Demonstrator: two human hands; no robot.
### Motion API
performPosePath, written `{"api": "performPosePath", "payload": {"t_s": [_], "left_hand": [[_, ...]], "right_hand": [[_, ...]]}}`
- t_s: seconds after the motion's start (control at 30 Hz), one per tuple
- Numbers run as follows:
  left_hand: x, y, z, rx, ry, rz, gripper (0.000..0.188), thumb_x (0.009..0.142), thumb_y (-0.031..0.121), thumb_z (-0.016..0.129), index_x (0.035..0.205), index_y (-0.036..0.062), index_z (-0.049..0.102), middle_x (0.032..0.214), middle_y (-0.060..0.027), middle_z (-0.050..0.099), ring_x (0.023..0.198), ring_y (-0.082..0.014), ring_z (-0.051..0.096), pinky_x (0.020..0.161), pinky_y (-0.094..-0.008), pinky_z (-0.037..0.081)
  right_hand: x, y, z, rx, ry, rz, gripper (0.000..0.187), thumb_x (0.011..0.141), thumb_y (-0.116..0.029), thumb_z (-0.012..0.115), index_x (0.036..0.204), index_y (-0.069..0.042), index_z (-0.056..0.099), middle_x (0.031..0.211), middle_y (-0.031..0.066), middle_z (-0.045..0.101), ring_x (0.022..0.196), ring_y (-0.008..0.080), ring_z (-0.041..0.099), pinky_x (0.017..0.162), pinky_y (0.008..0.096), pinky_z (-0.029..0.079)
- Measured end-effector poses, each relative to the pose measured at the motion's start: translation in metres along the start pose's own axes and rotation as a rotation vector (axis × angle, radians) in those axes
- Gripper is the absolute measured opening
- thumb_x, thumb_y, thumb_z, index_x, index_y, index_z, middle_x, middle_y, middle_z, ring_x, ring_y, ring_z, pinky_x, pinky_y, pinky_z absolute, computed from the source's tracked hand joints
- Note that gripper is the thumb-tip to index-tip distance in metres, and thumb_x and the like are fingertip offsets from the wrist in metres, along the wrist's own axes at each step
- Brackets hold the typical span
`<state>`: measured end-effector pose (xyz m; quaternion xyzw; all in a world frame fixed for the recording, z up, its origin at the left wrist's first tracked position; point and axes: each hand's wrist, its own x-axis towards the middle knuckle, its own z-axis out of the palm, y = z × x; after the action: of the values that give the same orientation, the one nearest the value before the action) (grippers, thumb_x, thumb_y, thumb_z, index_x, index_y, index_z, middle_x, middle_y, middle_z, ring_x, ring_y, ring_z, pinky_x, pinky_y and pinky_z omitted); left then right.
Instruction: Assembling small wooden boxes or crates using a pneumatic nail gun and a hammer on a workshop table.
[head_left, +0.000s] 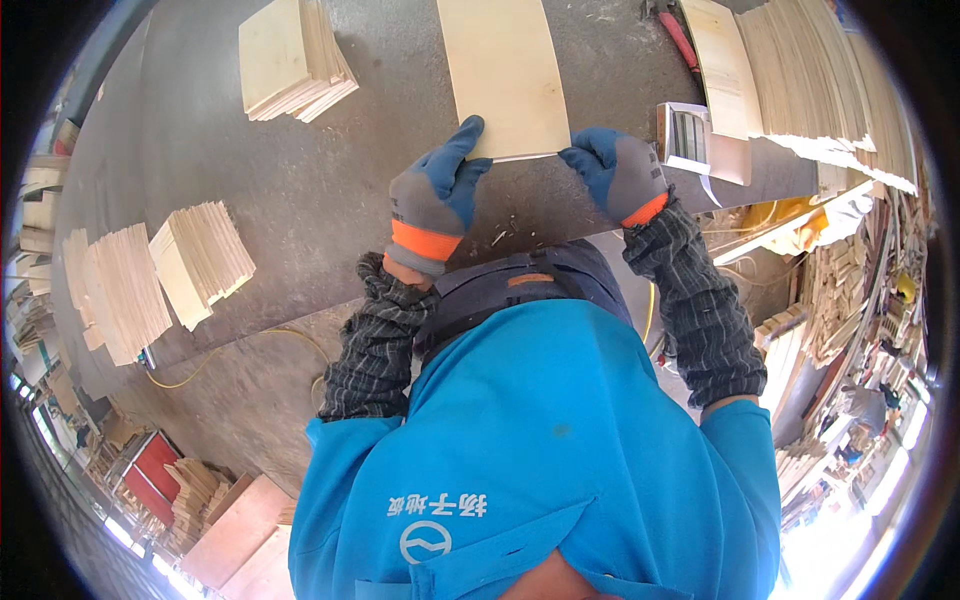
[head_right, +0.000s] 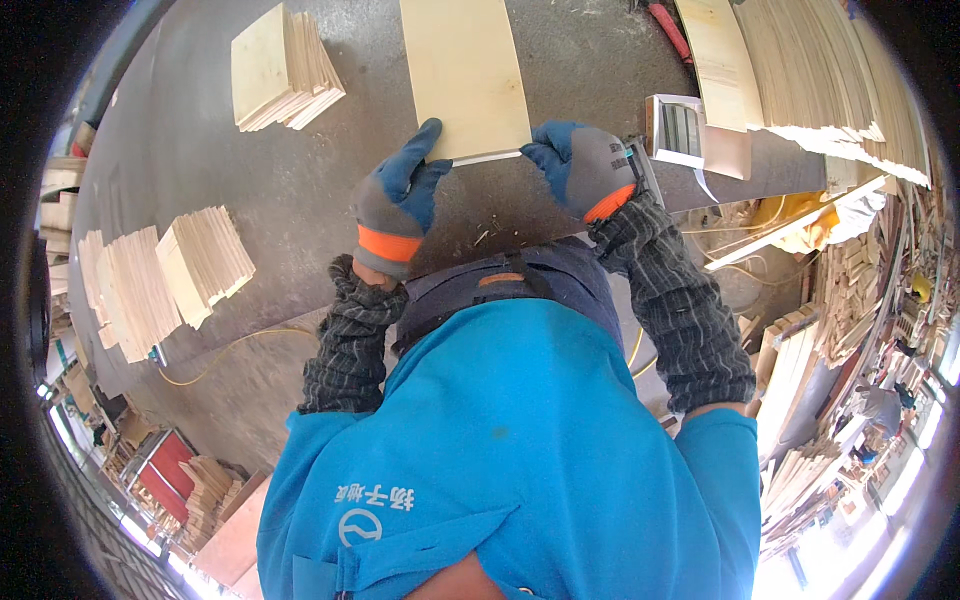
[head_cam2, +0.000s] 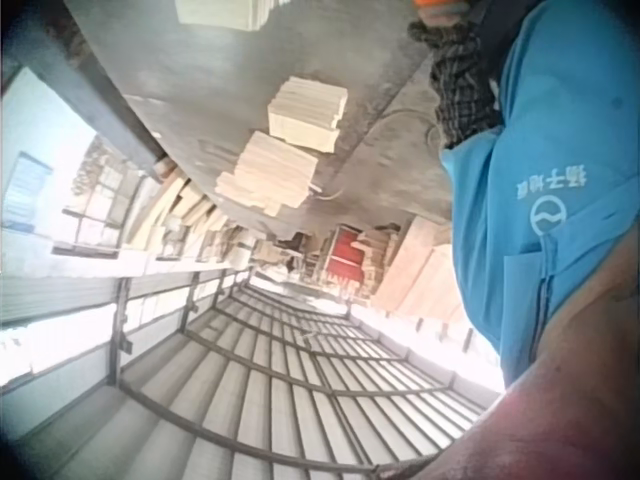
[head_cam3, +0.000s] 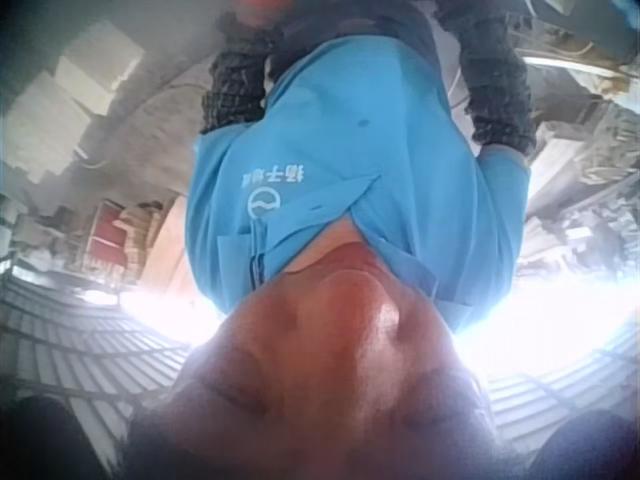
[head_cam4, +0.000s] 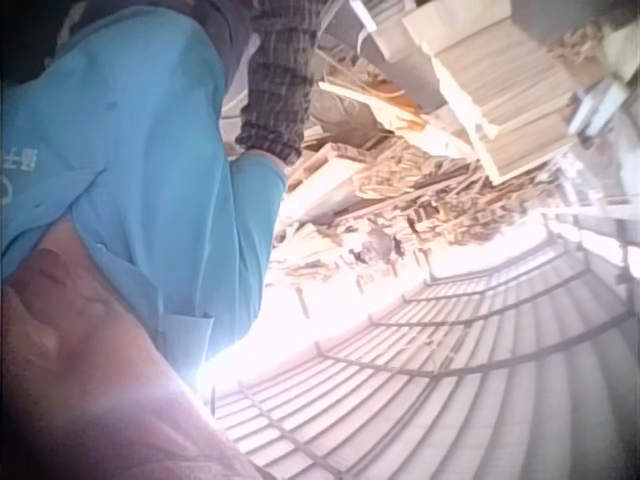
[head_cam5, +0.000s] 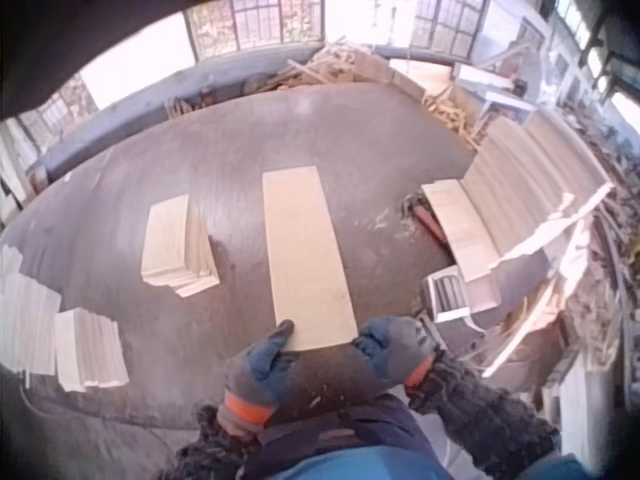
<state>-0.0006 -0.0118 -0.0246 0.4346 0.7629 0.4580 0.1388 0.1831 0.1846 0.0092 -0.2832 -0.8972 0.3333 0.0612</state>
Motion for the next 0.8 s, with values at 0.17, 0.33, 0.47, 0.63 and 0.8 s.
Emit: {"api": "performPosePath", "payload": {"t_s": [0.17,0.33,0.47,0.63,0.8], "left_hand": [[0.002,0.004,-0.003,0.129,0.029,0.137,0.042,0.096,0.01,0.079,0.137,0.0072,0.072,0.123,-0.0227,0.077,0.105,-0.0313,0.079,0.088,-0.0365,0.063],[0.001,0.004,-0.005,0.117,0.02,0.128,0.042,0.095,0.01,0.08,0.136,0.0074,0.072,0.122,-0.022,0.077,0.104,-0.0325,0.079,0.087,-0.0373,0.063],[0.001,0.0,-0.003,0.048,-0.006,0.048,0.045,0.094,0.01,0.081,0.138,0.0084,0.072,0.121,-0.0212,0.078,0.099,-0.0289,0.08,0.085,-0.0365,0.063],[0.003,0.002,-0.005,0.042,0.017,0.068,0.045,0.093,0.009,0.082,0.137,0.0087,0.073,0.121,-0.0204,0.078,0.097,-0.0269,0.08,0.084,-0.0357,0.063],[0.004,0.004,-0.005,0.001,0.029,0.082,0.045,0.093,0.01,0.083,0.137,0.0087,0.074,0.122,-0.0197,0.078,0.098,-0.0265,0.08,0.085,-0.0351,0.063]], "right_hand": [[0.0,0.008,0.002,-0.115,0.018,-0.125,0.019,0.097,-0.021,0.074,0.107,-0.004,0.076,0.096,0.0197,0.075,0.089,0.0402,0.072,0.078,0.0464,0.058],[-0.007,0.007,0.005,-0.296,0.068,-0.221,0.02,0.098,-0.018,0.072,0.115,-0.008,0.075,0.101,0.0181,0.075,0.094,0.0397,0.072,0.081,0.0492,0.058],[-0.008,0.002,0.005,-0.365,0.07,-0.226,0.021,0.099,-0.019,0.07,0.117,-0.009,0.073,0.1,0.0163,0.076,0.094,0.0393,0.072,0.08,0.0495,0.058],[-0.007,-0.022,-0.003,-0.544,-0.021,-0.174,0.022,0.101,-0.027,0.066,0.111,-0.008,0.072,0.098,0.0173,0.076,0.091,0.0408,0.072,0.078,0.052,0.057],[0.002,-0.017,-0.005,-0.34,-0.054,-0.018,0.021,0.1,-0.025,0.069,0.102,-0.005,0.074,0.09,0.0195,0.073,0.085,0.0414,0.071,0.074,0.0504,0.056]]}}
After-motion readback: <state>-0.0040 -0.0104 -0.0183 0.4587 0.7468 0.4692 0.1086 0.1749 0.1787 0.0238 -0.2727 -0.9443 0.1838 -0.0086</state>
